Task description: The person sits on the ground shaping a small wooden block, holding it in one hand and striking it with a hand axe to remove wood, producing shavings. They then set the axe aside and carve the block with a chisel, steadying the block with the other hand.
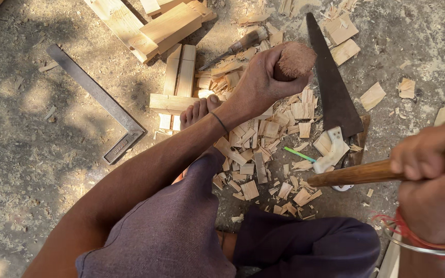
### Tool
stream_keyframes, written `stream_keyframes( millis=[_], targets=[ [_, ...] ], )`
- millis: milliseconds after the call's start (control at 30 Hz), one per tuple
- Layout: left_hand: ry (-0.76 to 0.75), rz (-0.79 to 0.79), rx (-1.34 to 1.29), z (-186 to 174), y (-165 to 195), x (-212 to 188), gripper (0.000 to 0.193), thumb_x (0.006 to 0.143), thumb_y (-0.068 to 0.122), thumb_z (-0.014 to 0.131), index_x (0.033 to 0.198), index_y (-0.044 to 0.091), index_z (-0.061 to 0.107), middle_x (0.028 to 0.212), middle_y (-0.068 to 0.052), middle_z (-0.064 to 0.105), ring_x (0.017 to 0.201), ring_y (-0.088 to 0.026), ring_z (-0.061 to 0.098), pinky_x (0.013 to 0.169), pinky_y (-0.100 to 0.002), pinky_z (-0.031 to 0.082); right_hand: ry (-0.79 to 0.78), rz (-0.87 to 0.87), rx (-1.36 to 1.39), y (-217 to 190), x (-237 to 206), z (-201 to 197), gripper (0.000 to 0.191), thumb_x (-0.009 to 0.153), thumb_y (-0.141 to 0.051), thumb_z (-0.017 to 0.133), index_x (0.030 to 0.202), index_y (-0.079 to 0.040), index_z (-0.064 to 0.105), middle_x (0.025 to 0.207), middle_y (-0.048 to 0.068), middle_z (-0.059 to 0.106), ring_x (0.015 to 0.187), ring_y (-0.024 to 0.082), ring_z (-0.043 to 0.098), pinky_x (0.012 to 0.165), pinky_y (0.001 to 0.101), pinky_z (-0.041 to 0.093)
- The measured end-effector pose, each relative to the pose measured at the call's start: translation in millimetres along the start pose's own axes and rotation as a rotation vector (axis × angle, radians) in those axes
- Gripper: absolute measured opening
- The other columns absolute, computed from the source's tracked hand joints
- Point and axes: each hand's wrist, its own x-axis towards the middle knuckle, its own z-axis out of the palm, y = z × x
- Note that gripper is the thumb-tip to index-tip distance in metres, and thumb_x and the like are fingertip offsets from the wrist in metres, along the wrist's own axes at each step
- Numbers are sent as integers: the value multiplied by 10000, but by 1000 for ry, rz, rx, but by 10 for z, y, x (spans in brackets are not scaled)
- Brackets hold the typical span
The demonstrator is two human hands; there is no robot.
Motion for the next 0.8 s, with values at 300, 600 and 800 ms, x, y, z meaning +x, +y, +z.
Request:
stream_keyframes(
  millis=[300,600,800],
  targets=[
    [0,72,119,38,-120,-52,490,877,219,823,1273,9,626,1044,-62,758,910,-114,748,877,-299,644,-340,111,-658,-73,374,272,265,961,-284,657,881,-36,610,618,102,575,529,175,531,497,377,446],
    [50,-77,-20,-133,-73,-52,282,962,255,789,1098,32,684,933,-39,730,826,-96,691,778,-290,618,-301,329,-576,-239,184,475,231,1030,-188,659,902,0,622,553,76,481,468,139,432,416,355,351],
    [101,128,93,-217,144,-4,366,960,288,802,1178,36,650,987,-23,710,878,-74,719,797,-268,642,-162,27,-118,-244,64,400,104,1115,-160,541,1071,-79,492,568,9,433,459,76,436,460,281,407]
  ],
)
